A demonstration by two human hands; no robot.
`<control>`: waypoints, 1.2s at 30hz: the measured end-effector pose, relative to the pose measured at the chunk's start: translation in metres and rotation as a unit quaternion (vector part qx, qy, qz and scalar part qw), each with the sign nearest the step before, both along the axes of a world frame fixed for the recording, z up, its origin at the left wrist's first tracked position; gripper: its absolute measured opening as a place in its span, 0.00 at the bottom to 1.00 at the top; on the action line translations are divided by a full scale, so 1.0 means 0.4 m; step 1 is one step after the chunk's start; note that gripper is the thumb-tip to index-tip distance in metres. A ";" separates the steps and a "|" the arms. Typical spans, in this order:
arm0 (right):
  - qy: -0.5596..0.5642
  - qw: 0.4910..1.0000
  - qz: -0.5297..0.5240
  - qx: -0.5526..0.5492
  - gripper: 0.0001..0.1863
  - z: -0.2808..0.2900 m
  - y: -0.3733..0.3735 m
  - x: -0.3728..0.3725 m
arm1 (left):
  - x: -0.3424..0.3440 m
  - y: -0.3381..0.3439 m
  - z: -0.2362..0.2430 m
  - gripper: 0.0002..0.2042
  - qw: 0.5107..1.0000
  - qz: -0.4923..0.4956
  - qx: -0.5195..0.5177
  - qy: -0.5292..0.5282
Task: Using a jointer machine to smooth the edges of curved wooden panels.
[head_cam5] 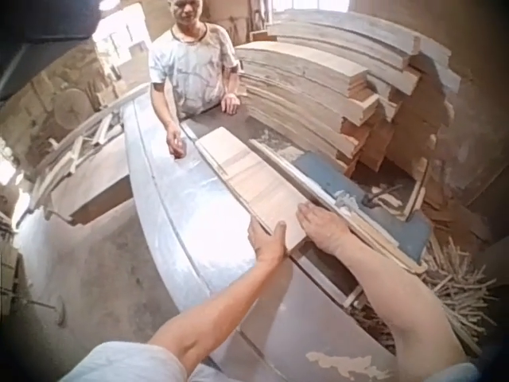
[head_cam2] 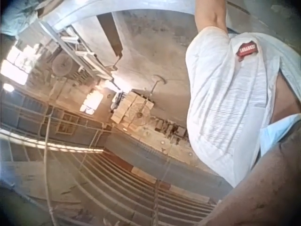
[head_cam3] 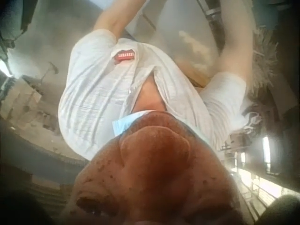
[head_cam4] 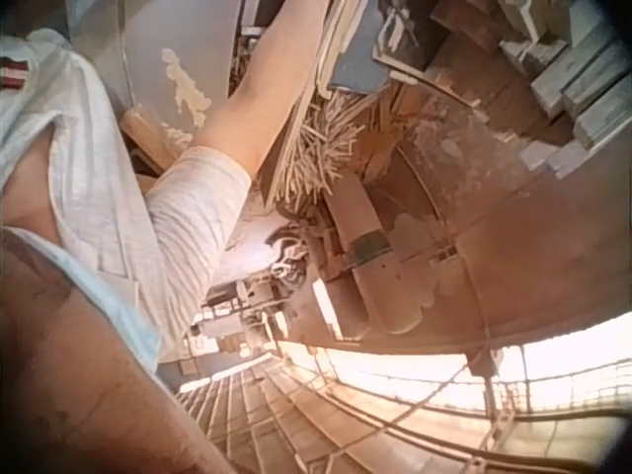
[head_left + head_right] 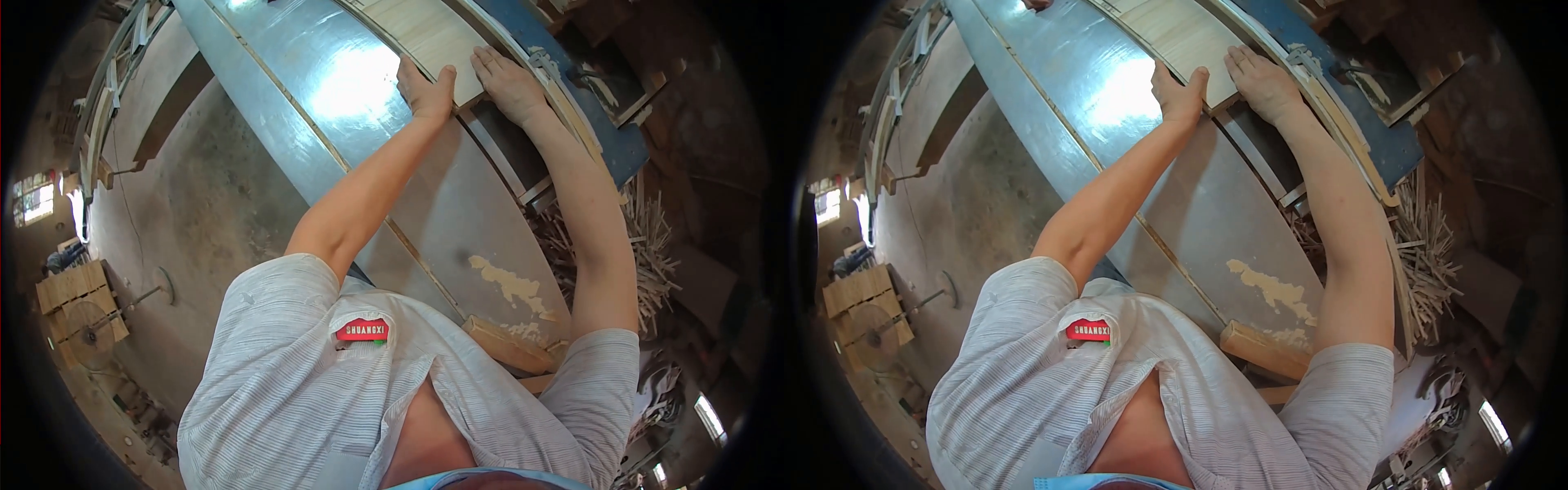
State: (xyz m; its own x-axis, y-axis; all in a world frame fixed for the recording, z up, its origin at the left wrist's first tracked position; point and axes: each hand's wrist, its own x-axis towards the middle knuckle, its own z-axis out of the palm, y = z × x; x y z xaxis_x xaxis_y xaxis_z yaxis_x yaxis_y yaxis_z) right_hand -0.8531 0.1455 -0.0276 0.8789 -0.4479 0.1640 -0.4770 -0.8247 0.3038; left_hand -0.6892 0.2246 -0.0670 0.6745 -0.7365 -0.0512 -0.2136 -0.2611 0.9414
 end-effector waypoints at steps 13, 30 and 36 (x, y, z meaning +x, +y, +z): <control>0.042 0.999 0.010 -0.012 0.27 0.033 -0.026 0.027 | 0.009 0.060 -0.003 0.40 0.994 -0.067 -0.042 0.072; 0.069 0.997 0.005 -0.039 0.27 0.013 -0.097 0.115 | 0.358 0.274 -0.029 0.21 0.971 -0.118 -0.049 -0.203; 0.036 0.999 -0.010 0.010 0.27 0.009 -0.081 0.107 | 0.321 0.267 -0.017 0.26 0.939 -0.152 -0.047 -0.305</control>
